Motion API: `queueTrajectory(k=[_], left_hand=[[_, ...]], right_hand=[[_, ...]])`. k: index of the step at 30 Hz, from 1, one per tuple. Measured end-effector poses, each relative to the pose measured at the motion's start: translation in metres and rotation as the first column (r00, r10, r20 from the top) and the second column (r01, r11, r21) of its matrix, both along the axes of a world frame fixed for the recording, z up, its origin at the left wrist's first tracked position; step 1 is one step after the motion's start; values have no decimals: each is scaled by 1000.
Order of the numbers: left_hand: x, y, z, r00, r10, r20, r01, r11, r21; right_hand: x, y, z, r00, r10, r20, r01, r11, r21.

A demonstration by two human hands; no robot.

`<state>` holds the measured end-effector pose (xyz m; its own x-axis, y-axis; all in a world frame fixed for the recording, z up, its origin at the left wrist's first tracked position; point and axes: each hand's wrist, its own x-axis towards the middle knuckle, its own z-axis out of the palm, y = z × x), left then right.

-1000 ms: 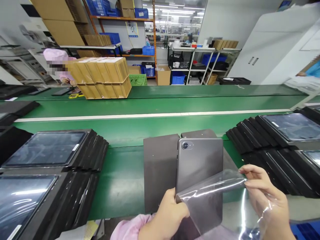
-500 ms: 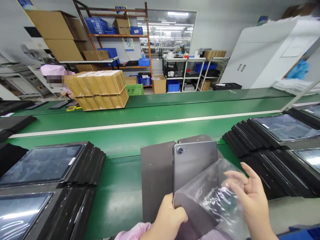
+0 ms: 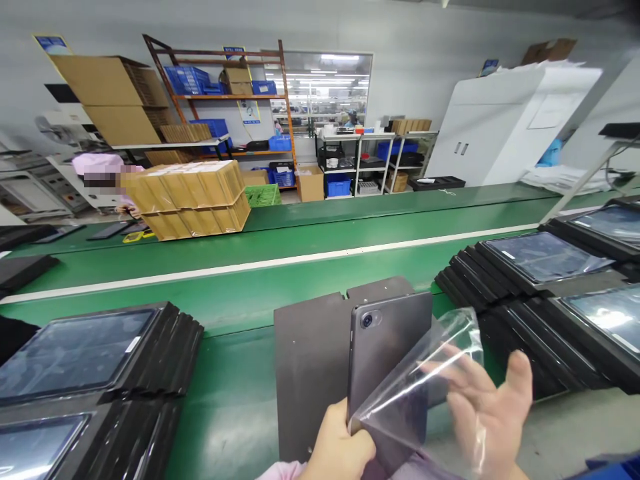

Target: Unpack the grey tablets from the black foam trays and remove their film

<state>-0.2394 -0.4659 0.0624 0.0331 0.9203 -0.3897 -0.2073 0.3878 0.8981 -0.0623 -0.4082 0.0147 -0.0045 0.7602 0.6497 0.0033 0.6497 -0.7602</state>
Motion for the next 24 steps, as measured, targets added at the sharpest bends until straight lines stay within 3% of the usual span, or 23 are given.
queueTrajectory(k=[3,6,9,11,13,16,17,18,22,24], left_hand=[[7,8,-9,997,-51,-61,61,982,178],[24,13,-11,958,-83,-275,207,862,463],[51,12,-4,827,12,-562,403,685,607],[70,11,3,719,95,-689,489,634,598],[81,13,12,640,104,-761,574,594,563],[74,26,22,541,18,-841,748,447,491],[66,32,23,506,6,-863,778,430,459],[57,37,23,470,9,-882,788,447,424],[23,52,10,313,-37,-949,715,667,210],[14,57,0,229,-111,-967,679,730,77]], right_hand=[[-14,3,3,955,15,296,-90,966,241],[-26,6,27,935,-93,341,-15,954,300],[-28,-9,70,962,-237,136,213,962,171],[-22,-23,100,951,-306,-49,308,951,28],[-9,-28,122,914,-358,-190,350,934,-74],[23,1,134,888,-375,-265,341,925,-165],[35,21,133,900,-341,-273,298,936,-187],[46,43,129,930,-261,-259,200,950,-238],[63,136,101,993,46,-107,-83,927,-366],[49,171,83,980,128,150,-52,903,-425]])
